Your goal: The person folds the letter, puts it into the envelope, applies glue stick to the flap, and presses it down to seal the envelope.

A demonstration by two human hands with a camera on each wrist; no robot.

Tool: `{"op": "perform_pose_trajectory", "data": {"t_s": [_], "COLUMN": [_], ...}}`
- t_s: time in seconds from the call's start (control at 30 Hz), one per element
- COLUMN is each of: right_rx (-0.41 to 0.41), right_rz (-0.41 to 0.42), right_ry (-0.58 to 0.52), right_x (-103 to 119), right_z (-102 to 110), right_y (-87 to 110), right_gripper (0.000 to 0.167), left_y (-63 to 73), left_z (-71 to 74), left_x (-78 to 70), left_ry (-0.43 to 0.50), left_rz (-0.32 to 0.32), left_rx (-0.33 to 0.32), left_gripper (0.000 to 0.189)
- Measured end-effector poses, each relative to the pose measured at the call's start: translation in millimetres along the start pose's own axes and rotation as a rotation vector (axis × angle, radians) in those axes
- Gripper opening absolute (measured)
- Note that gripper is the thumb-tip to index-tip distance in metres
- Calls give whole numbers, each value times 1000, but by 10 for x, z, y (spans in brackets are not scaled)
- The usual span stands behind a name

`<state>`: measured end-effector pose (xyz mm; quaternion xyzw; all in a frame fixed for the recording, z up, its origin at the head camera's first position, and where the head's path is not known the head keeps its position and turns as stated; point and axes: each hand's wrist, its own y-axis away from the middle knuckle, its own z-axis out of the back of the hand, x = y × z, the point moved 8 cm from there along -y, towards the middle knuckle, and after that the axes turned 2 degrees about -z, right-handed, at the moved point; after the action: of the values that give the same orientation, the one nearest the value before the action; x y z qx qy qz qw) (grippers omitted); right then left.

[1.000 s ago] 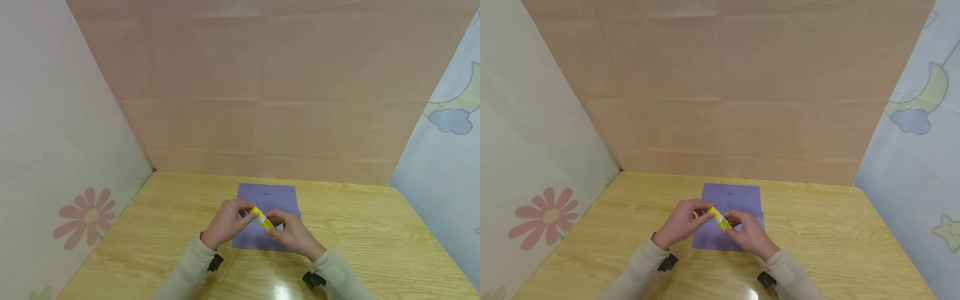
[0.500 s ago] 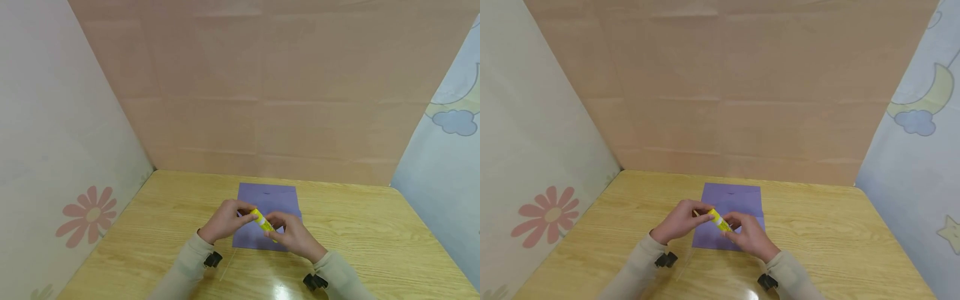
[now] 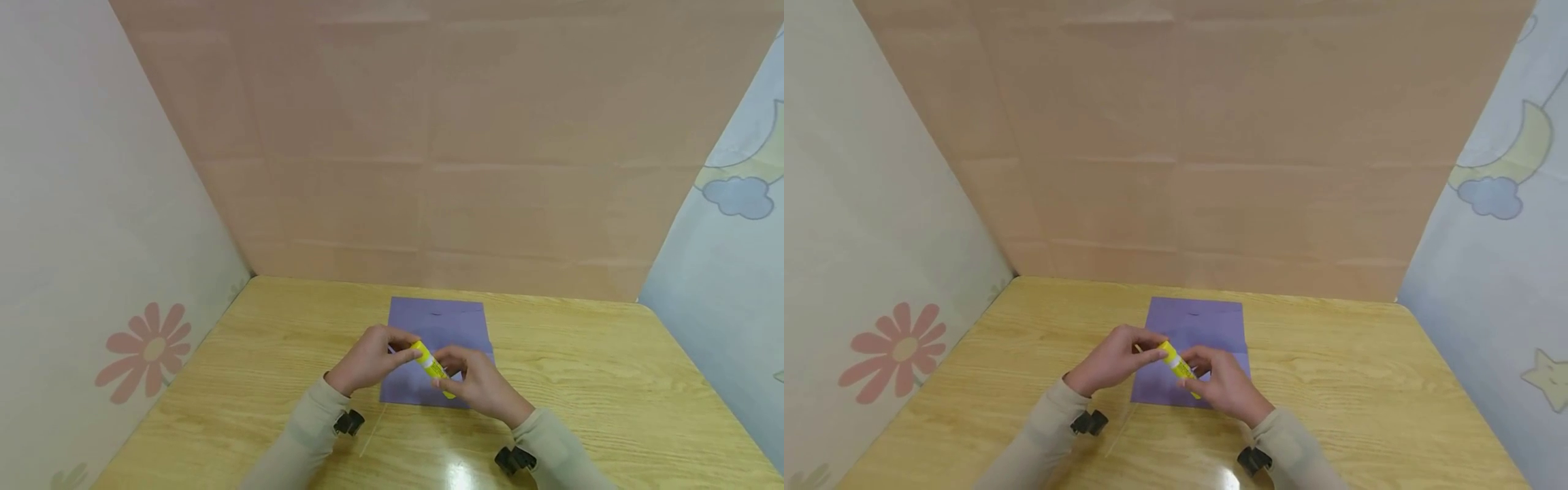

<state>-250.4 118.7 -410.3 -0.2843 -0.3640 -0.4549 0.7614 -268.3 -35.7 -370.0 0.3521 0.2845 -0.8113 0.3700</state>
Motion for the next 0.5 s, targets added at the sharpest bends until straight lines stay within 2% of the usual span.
{"op": "perform_pose_trajectory", "data": {"t_s": [0.23, 0.4, 0.5], "right_rx": [18, 29, 11], "right_rz": [-1, -27, -85], "right_ry": [0, -19, -41], "right_x": [-24, -83, -163], "right_z": [-7, -18, 4], "right_y": [-4, -3, 5], "right_gripper": [28, 26, 27], "left_y": [-25, -37, -44], "left_z": [-33, -86, -134], "left_x": [-52, -21, 48], "left_ry": [-61, -75, -70], "left_rz": [-70, -74, -43], "left_rx": [1, -13, -7], "left_gripper": [22, 24, 37]}}
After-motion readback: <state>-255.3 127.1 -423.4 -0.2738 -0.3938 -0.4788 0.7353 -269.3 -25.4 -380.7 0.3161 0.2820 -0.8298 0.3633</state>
